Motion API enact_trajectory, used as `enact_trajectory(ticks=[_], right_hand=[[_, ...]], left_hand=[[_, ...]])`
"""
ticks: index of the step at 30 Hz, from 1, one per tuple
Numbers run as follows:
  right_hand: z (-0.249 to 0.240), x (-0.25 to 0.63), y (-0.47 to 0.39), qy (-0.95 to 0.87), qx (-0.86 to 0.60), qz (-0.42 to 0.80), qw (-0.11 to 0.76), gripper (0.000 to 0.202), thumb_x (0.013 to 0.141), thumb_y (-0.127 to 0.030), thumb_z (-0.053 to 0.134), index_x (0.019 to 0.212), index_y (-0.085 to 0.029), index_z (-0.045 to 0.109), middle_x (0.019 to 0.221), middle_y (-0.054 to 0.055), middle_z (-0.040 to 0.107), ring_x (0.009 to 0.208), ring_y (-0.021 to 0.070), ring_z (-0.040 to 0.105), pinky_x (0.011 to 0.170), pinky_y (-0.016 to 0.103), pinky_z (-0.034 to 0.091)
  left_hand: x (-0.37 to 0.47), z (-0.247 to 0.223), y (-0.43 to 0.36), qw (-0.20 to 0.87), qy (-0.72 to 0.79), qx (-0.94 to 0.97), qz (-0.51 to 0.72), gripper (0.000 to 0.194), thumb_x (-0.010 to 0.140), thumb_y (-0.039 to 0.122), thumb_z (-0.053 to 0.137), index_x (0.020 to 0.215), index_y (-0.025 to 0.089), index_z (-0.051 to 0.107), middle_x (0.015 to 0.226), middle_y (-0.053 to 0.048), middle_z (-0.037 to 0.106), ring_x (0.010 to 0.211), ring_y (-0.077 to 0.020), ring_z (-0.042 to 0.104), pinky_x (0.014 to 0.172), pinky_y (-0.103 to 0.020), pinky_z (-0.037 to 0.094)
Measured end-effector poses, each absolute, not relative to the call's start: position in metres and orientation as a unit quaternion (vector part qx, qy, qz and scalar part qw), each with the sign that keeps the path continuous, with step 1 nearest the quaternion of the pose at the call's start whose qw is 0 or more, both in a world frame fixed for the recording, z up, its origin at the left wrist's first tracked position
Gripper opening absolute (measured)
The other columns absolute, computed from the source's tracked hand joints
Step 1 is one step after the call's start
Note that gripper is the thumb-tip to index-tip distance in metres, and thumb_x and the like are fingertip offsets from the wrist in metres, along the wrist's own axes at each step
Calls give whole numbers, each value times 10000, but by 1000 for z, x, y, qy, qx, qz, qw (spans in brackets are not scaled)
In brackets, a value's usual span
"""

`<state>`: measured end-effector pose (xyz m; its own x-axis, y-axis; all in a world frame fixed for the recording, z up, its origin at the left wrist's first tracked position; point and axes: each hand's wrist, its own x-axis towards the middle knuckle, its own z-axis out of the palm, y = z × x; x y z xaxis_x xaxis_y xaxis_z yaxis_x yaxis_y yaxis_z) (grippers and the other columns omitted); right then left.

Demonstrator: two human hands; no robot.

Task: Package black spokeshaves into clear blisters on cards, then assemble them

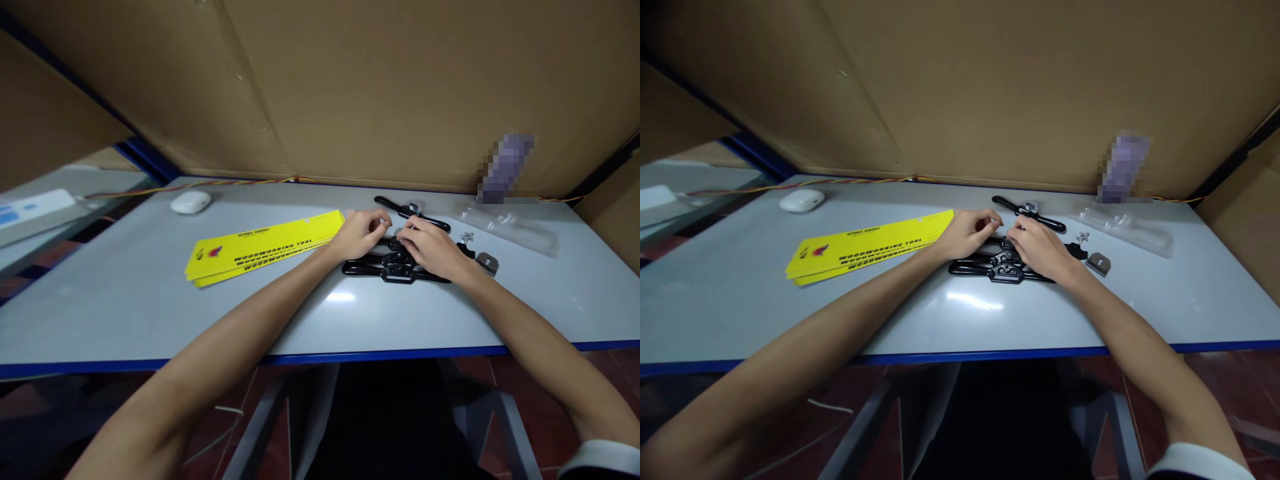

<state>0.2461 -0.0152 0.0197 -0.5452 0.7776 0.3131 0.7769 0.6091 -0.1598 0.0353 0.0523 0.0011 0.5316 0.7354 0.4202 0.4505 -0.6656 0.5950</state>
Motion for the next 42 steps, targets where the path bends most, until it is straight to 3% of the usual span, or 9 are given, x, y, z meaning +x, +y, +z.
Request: enact_trajectory(ticks=[5,9,16,23,29,35,42], right_hand=[[21,252,-14,-897,-407,10,174,278,1022,-88,471,1039,-157,740,1089,116,644,919,226,622,854,378,512],[18,251,-14,-895,-397,40,199,259,973,-79,498,1037,-153,738,1108,122,630,977,232,629,936,399,524],[11,250,-13,-863,-422,83,264,177,928,-130,553,951,-191,718,1122,105,638,1000,239,649,972,430,523],[10,251,-16,-839,-463,53,281,306,924,-172,595,1224,-160,657,1163,126,664,1030,269,647,948,418,520],[8,256,-17,-837,-484,28,251,193,967,-183,579,1075,-174,739,1123,123,673,1034,275,642,974,429,512],[9,259,-16,-851,-464,27,244,307,968,-106,513,1092,-210,775,1152,113,651,1033,263,626,977,430,504],[13,252,-20,-847,-473,16,242,268,952,-147,574,1143,-214,750,1162,111,666,1065,279,633,976,438,506]], left_hand=[[40,3,48,190,360,845,346,327,928,386,485,915,167,728,606,28,591,582,-145,520,654,-284,415],[41,8,45,186,372,836,357,332,929,400,490,878,176,729,567,35,574,555,-145,519,658,-287,421],[38,5,41,105,414,862,272,302,917,339,509,928,173,762,594,-9,644,576,-188,594,695,-319,444],[36,9,31,53,385,888,245,396,969,369,450,928,161,785,786,-89,711,704,-220,644,640,-328,385],[36,10,28,66,377,898,218,450,998,389,425,954,164,811,809,-99,717,719,-223,633,645,-327,383],[36,7,30,103,393,894,188,413,993,367,439,1177,193,765,724,-52,712,684,-235,648,667,-324,399],[38,8,30,115,411,890,159,466,994,384,502,1394,202,659,786,-54,754,781,-270,712,758,-346,478]])
